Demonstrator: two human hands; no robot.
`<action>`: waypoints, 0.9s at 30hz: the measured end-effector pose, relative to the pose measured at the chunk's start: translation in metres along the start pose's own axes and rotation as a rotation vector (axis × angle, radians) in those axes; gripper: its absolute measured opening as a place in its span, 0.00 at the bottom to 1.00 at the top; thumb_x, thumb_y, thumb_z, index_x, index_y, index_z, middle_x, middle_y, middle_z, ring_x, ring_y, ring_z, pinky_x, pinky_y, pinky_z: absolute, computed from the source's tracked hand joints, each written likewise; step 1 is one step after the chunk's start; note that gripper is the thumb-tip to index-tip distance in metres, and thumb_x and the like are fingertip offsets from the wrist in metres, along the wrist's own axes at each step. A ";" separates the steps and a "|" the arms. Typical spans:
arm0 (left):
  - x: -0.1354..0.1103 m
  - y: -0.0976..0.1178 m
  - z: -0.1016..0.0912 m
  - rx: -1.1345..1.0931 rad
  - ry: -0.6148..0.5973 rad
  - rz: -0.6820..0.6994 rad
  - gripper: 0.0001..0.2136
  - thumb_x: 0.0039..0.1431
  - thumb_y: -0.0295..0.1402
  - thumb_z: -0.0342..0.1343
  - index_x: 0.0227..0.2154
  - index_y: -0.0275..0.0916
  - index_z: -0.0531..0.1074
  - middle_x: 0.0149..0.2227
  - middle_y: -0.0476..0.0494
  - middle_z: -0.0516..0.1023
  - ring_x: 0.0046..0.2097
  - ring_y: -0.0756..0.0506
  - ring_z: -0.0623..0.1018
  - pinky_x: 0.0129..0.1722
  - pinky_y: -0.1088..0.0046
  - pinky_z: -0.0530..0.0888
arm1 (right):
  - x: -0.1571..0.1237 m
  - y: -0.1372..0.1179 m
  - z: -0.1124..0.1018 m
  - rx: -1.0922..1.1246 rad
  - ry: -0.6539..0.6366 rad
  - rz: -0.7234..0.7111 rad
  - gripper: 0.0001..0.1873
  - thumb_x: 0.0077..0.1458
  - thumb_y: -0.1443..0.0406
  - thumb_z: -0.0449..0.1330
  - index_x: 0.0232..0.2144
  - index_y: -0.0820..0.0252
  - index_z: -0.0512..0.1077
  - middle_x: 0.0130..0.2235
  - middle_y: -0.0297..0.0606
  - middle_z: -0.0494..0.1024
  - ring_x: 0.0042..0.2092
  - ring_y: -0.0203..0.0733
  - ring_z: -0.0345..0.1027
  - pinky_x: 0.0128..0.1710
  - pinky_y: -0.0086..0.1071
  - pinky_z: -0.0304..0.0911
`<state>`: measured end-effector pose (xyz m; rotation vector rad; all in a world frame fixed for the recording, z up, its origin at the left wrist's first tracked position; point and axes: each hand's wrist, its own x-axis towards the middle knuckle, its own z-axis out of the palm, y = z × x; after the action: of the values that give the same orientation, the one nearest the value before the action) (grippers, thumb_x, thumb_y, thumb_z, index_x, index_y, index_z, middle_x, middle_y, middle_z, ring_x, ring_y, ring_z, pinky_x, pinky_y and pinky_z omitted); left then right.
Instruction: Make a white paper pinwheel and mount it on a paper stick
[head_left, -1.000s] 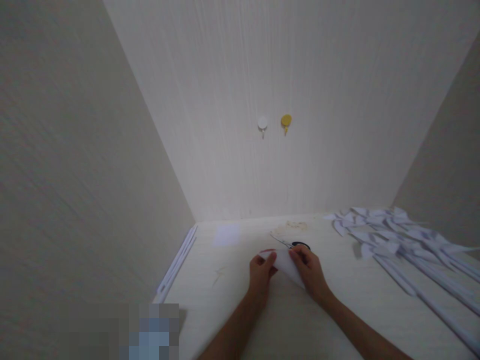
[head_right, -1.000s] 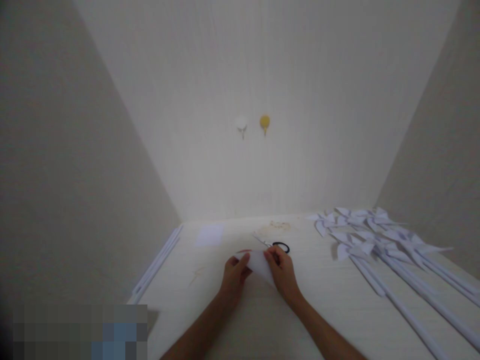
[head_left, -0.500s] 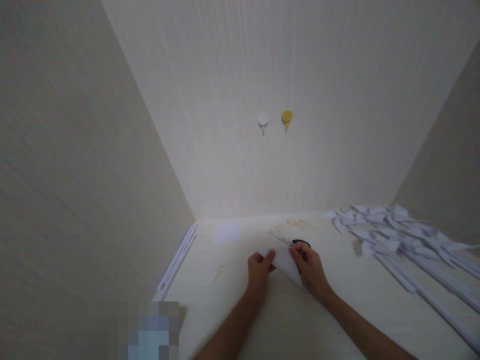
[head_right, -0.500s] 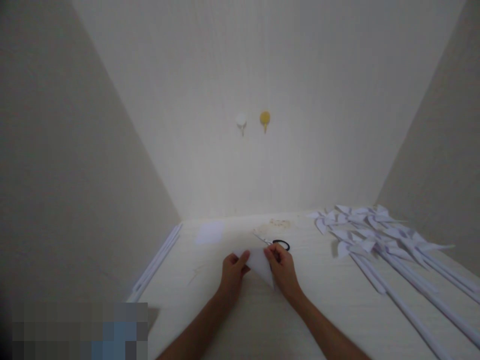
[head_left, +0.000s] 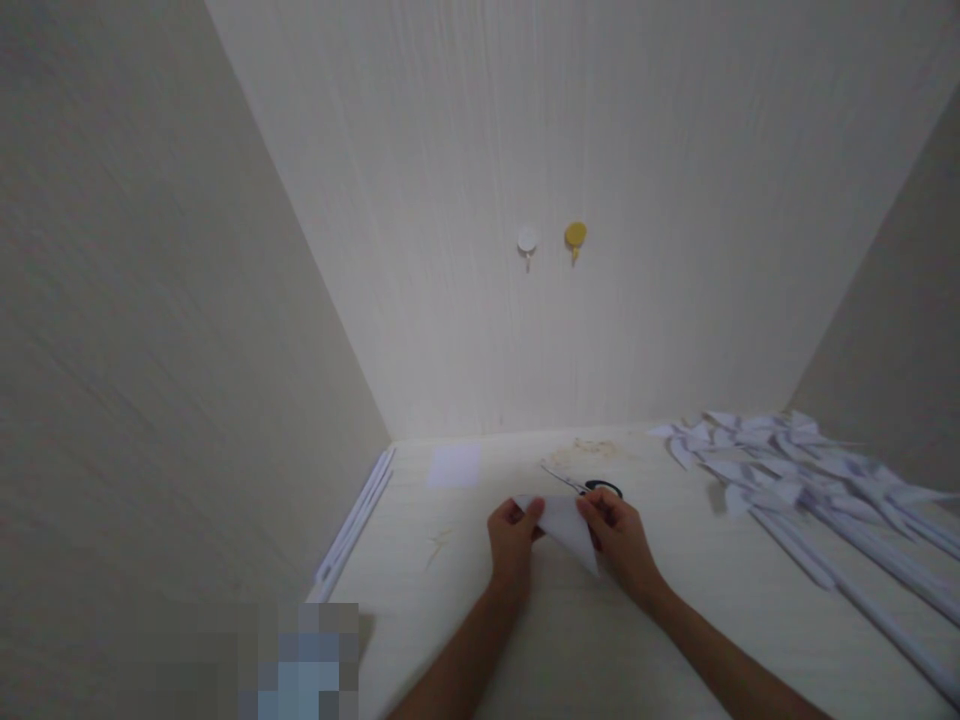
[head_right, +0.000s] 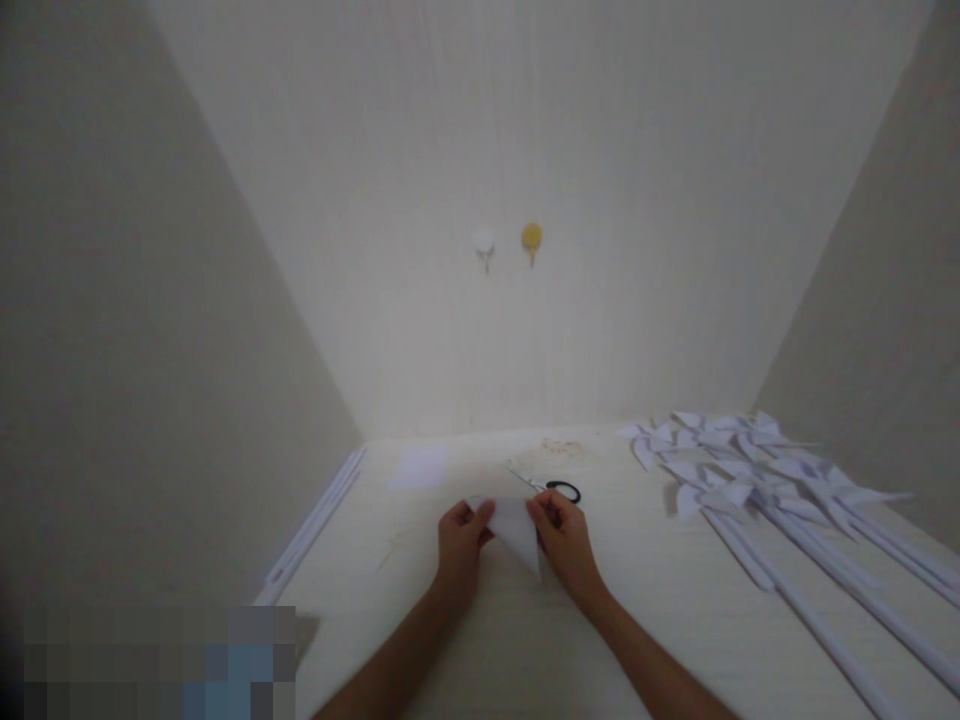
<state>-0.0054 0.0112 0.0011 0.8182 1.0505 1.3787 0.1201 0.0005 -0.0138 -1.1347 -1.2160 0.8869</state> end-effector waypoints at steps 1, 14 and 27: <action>0.000 0.000 0.000 -0.007 -0.002 0.006 0.12 0.33 0.36 0.60 0.20 0.31 0.68 0.19 0.48 0.71 0.22 0.51 0.70 0.26 0.73 0.70 | 0.000 0.000 0.000 0.001 0.002 0.001 0.14 0.45 0.56 0.53 0.19 0.60 0.60 0.14 0.25 0.54 0.16 0.29 0.48 0.13 0.24 0.45; 0.004 0.003 -0.003 -0.188 -0.039 -0.063 0.18 0.40 0.45 0.53 0.21 0.31 0.70 0.20 0.43 0.72 0.23 0.48 0.72 0.25 0.71 0.68 | 0.000 0.001 -0.001 -0.054 0.020 -0.021 0.13 0.46 0.56 0.52 0.19 0.60 0.60 0.15 0.26 0.55 0.16 0.30 0.49 0.14 0.24 0.46; -0.002 -0.008 0.002 0.140 -0.151 -0.087 0.15 0.32 0.38 0.60 0.21 0.28 0.71 0.20 0.42 0.73 0.23 0.47 0.71 0.24 0.71 0.69 | -0.002 -0.001 0.000 -0.127 0.048 -0.093 0.13 0.46 0.57 0.52 0.19 0.60 0.61 0.17 0.29 0.59 0.20 0.33 0.53 0.17 0.26 0.51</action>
<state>-0.0001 0.0089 -0.0049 0.9531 1.0604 1.1618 0.1199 -0.0014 -0.0130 -1.1840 -1.2899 0.7169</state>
